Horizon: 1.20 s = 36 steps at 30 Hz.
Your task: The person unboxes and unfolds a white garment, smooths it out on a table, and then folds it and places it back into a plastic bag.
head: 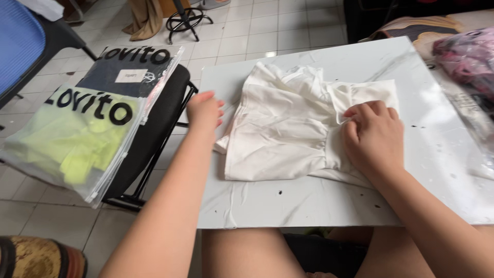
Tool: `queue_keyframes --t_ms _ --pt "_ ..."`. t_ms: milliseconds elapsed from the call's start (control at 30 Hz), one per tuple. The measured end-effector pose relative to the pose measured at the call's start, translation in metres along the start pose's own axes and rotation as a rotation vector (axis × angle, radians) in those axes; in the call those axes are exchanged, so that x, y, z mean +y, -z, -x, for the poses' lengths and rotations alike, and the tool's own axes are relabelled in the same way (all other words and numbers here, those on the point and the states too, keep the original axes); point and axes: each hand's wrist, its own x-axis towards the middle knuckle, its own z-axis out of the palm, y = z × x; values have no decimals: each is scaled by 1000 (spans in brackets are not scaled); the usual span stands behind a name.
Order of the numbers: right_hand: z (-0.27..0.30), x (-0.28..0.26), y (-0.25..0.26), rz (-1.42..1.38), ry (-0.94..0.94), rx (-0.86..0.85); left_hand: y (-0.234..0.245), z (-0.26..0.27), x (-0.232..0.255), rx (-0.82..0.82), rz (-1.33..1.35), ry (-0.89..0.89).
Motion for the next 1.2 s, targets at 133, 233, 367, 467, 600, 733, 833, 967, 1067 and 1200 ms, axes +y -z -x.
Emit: queue_keyframes --t_ms 133,233,367,467,600,733,833,967,1067,1200 --pt "-3 9 -8 9 155 81 -47 37 7 -29 -255 -664" --pt "-4 19 -12 71 298 108 -92 88 11 -145 -527 -447" --pt "-3 14 -13 13 200 61 -140 141 18 -144 -726 -645" --pt "-3 11 -12 8 204 73 -157 159 28 -83 -765 -651" --pt "-3 9 -11 3 169 31 -178 167 33 -116 -749 -524" --pt "-4 6 -9 -14 169 58 -181 141 18 -18 -790 -578" --pt "-2 10 -7 -10 138 29 -167 126 9 75 -628 -485" --pt "-4 6 -7 -28 173 27 -111 112 10 332 -393 -387" --pt "-3 6 -6 -27 167 21 -63 114 -1 433 -292 -449" --pt "-3 7 -6 -30 157 13 -39 122 -2 474 -334 -328"
